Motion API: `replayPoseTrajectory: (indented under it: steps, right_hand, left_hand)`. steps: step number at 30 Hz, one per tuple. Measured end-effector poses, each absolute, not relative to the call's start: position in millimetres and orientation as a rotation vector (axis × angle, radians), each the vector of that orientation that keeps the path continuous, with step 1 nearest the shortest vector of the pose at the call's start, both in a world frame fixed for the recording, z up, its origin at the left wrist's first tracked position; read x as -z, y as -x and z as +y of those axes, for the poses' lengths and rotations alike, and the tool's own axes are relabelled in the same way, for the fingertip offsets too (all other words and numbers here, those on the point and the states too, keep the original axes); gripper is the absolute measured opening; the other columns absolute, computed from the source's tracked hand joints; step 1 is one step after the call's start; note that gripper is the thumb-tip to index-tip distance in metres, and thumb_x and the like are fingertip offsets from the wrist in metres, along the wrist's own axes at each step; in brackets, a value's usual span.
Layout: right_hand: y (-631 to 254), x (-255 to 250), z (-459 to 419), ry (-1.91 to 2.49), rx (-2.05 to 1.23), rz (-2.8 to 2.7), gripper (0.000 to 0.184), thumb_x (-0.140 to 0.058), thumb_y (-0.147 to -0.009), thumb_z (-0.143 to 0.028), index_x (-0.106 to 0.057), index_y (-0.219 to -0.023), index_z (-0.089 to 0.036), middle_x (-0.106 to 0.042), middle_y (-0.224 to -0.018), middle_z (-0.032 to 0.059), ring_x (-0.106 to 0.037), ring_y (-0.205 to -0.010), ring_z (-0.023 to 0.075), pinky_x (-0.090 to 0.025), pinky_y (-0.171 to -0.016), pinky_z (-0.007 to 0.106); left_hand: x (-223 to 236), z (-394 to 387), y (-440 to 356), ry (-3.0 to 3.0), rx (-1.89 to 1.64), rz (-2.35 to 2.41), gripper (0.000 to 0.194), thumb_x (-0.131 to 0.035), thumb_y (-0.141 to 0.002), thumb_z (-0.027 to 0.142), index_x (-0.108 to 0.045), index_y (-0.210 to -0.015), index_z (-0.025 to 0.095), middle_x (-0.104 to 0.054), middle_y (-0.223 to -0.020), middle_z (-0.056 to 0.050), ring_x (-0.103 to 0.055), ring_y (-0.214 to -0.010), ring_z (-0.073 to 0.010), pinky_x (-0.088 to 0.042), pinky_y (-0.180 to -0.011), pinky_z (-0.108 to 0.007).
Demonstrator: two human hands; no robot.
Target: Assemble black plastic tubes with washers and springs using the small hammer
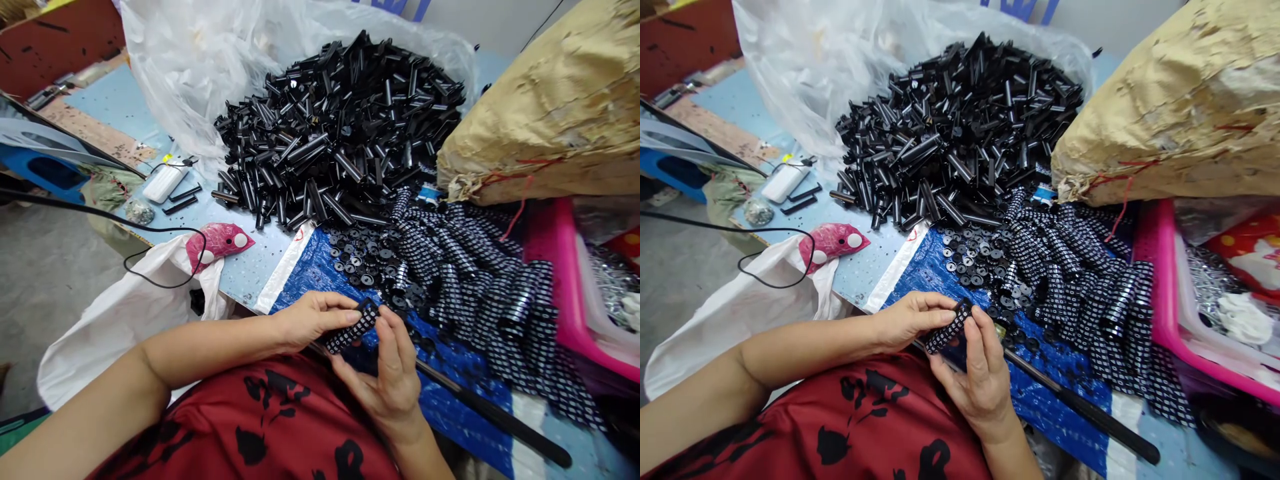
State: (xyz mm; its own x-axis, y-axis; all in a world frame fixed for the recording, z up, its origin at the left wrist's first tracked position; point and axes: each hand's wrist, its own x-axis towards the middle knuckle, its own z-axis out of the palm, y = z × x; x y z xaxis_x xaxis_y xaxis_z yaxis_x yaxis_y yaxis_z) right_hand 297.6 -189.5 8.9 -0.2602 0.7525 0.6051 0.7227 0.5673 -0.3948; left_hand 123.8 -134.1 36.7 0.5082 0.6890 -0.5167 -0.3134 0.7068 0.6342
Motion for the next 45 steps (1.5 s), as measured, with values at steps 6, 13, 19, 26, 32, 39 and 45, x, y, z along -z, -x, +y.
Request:
replayPoseTrajectory:
  steps: [6, 13, 19, 26, 32, 39, 45]
  right_hand:
    - [-289.8, -5.5, -191.5, 1.248, -0.140, -1.973, 0.107, -0.075, -0.080, -0.037, -0.012, -0.165, -0.017, -0.039, -0.151, 0.0180, -0.043, -0.147, 0.0236, -0.055, -0.113, 0.042]
    - [-329.3, -7.5, -206.8, 1.375, 0.009, -2.083, 0.097, -0.075, -0.081, -0.041, -0.025, -0.161, -0.014, -0.051, -0.143, 0.0129, -0.050, -0.139, 0.0229, -0.047, -0.116, 0.039]
    - [-414.9, 6.3, -233.2, 1.683, 0.528, -2.269, 0.032, -0.068, -0.086, -0.038, -0.068, -0.109, -0.015, -0.067, -0.103, 0.0032, -0.057, -0.090, 0.0151, -0.043, -0.082, 0.030]
    - [-374.5, -10.7, -224.1, 1.599, 0.348, -2.106, 0.027, -0.056, -0.092, -0.017, -0.061, -0.117, -0.010, -0.066, -0.103, 0.0067, -0.057, -0.092, 0.0083, -0.041, -0.080, 0.020]
    - [-327.4, -12.9, -176.0, 1.523, 0.391, -2.154, 0.026, -0.055, -0.095, -0.022, -0.063, -0.117, -0.013, -0.066, -0.093, 0.0034, -0.054, -0.082, 0.0046, -0.038, -0.077, 0.019]
    - [-312.7, -20.7, -175.0, 1.342, 0.247, -2.197, 0.032, -0.053, -0.095, -0.022, -0.064, -0.124, -0.014, -0.067, -0.100, 0.0054, -0.058, -0.089, 0.0054, -0.039, -0.081, 0.018]
    - [-298.4, -8.3, -186.6, 1.136, 0.076, -2.414, 0.035, -0.062, -0.091, -0.022, -0.062, -0.124, -0.013, -0.066, -0.091, 0.0019, -0.054, -0.079, 0.0050, -0.041, -0.081, 0.020]
  left_hand:
    - [-34.3, -135.0, -118.2, -0.504, -0.575, 0.819, 0.058, -0.090, -0.068, 0.048, -0.071, -0.112, 0.014, -0.073, -0.097, -0.008, -0.073, -0.081, -0.0188, -0.058, -0.073, -0.030]
    - [-18.3, -126.2, -104.2, -0.986, -0.688, 0.901, 0.046, -0.079, -0.082, 0.047, -0.064, -0.109, 0.013, -0.068, -0.086, -0.005, -0.065, -0.073, -0.0142, -0.054, -0.072, -0.029]
    - [-16.3, -96.3, -69.6, -2.005, -0.446, 1.181, 0.029, -0.065, -0.094, 0.038, -0.072, -0.110, 0.015, -0.069, -0.101, -0.010, -0.061, -0.095, -0.0205, -0.045, -0.089, -0.033]
    - [-18.8, -76.6, -73.8, -1.819, -0.172, 1.264, 0.040, -0.081, -0.077, 0.048, -0.069, -0.097, 0.016, -0.058, -0.073, 0.002, -0.049, -0.066, -0.0123, -0.033, -0.063, -0.025]
    - [-9.4, -80.0, -73.7, -1.778, -0.240, 1.247, 0.043, -0.079, -0.078, 0.053, -0.064, -0.094, 0.016, -0.055, -0.071, 0.004, -0.046, -0.063, -0.0110, -0.030, -0.062, -0.025]
    - [-11.2, -59.3, -78.4, -1.857, -0.121, 1.191, 0.043, -0.087, -0.067, 0.045, -0.058, -0.081, 0.017, -0.053, -0.069, 0.004, -0.042, -0.063, -0.0118, -0.025, -0.062, -0.027]
    - [-8.4, -50.8, -93.6, -1.977, -0.008, 1.180, 0.042, -0.087, -0.064, 0.042, -0.056, -0.078, 0.019, -0.052, -0.068, 0.003, -0.043, -0.062, -0.0144, -0.026, -0.059, -0.029]
